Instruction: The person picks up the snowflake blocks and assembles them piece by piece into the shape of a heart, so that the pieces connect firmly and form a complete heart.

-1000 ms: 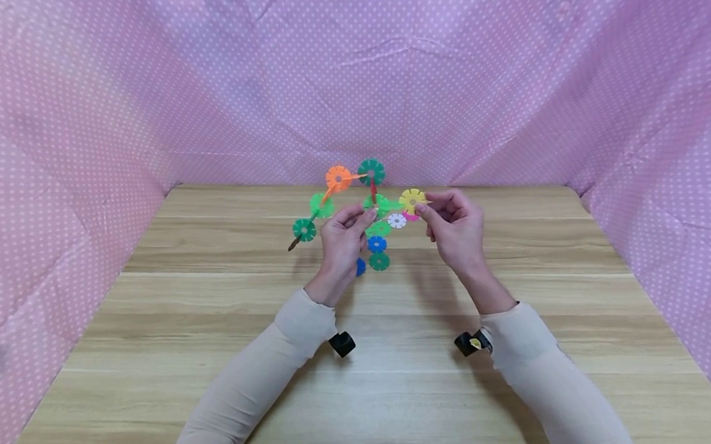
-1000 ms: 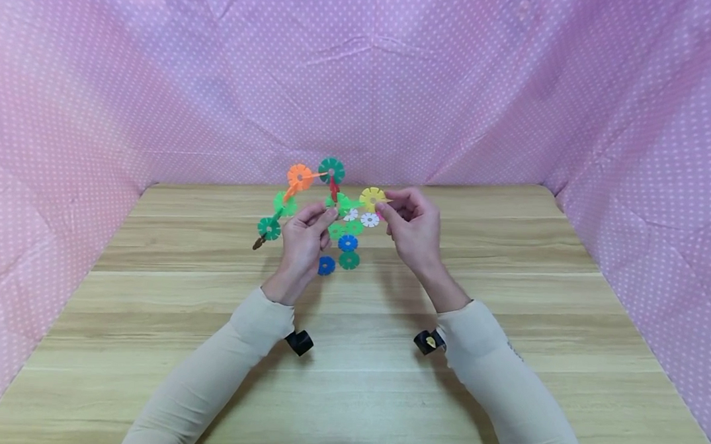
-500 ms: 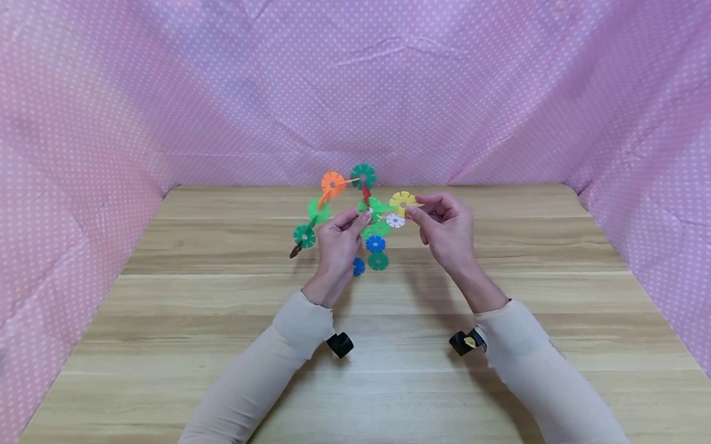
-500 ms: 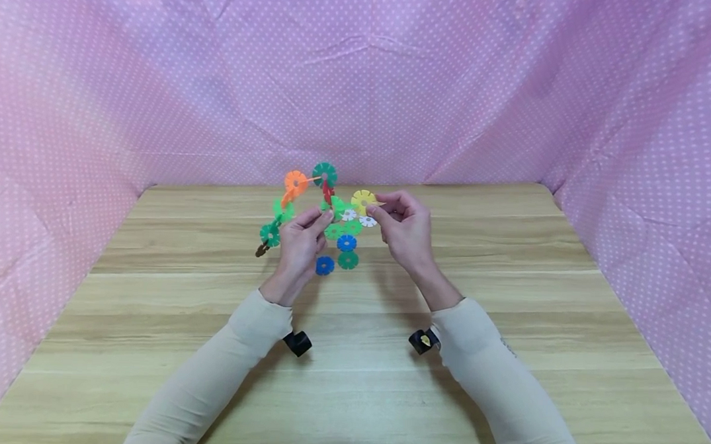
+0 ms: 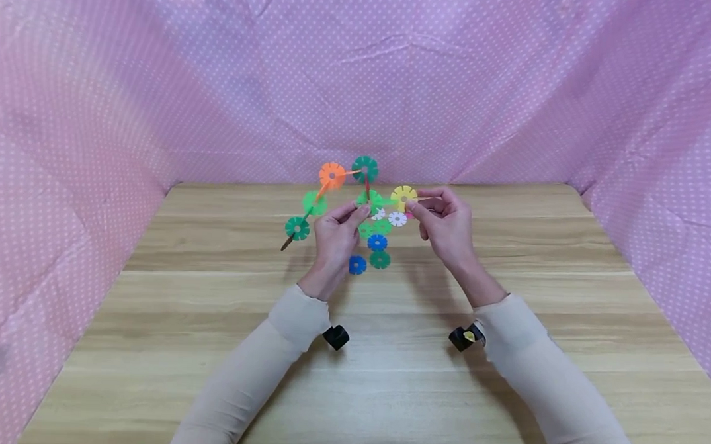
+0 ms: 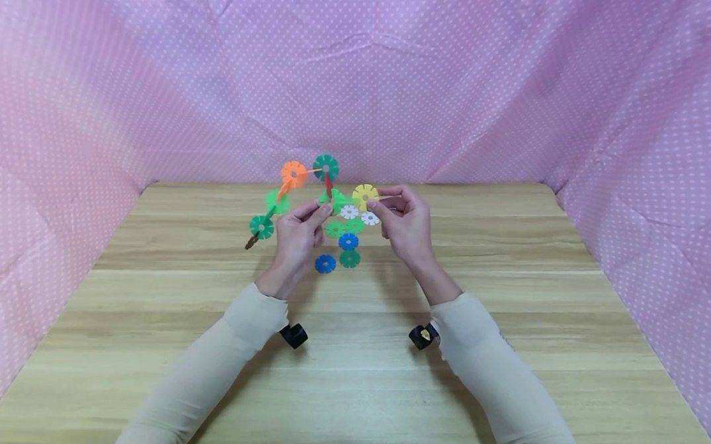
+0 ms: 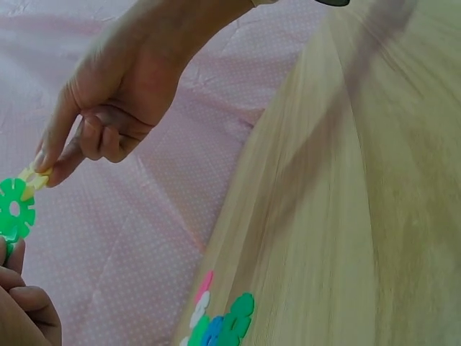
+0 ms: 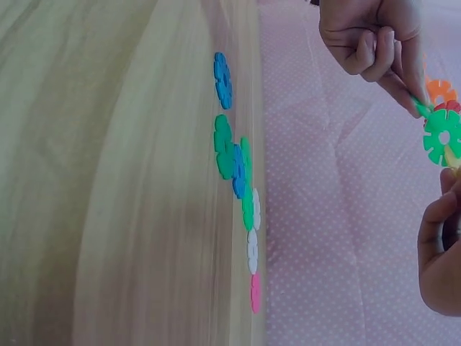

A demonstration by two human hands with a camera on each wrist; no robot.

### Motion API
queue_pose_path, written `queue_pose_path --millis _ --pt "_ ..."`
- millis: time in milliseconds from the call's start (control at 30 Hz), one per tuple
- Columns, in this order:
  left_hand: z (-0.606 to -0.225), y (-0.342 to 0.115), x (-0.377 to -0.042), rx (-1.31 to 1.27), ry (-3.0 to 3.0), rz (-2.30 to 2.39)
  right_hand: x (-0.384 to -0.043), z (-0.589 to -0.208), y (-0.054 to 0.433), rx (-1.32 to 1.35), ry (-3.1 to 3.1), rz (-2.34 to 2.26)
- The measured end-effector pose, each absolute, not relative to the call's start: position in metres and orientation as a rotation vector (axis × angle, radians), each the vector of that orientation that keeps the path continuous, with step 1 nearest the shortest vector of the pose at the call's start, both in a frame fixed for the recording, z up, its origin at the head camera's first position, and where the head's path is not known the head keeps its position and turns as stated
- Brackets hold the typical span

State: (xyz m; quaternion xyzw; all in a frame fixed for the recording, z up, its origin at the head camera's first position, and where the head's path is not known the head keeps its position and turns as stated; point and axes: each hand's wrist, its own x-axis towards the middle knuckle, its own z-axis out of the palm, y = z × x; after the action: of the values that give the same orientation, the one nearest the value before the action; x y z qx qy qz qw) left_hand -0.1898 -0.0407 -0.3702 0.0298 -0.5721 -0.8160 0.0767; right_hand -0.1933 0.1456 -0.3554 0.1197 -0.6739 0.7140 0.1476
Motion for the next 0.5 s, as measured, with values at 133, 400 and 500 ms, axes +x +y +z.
queue_pose_path --millis 133,400,500 --pt "-0.369 -0.044 -0.192 0.124 -1.700 -2.455 -0.194 -0.356 0.145 0.329 -1.992 2.082" --pt "-0.370 -0.053 -0.198 0.123 -1.600 -2.472 -0.193 -0.367 0.144 0.315 -2.558 1.709" --pt "-0.371 -0.054 -0.198 0.128 -1.602 -2.480 -0.199 -0.379 0.144 0.370 -2.800 1.458"
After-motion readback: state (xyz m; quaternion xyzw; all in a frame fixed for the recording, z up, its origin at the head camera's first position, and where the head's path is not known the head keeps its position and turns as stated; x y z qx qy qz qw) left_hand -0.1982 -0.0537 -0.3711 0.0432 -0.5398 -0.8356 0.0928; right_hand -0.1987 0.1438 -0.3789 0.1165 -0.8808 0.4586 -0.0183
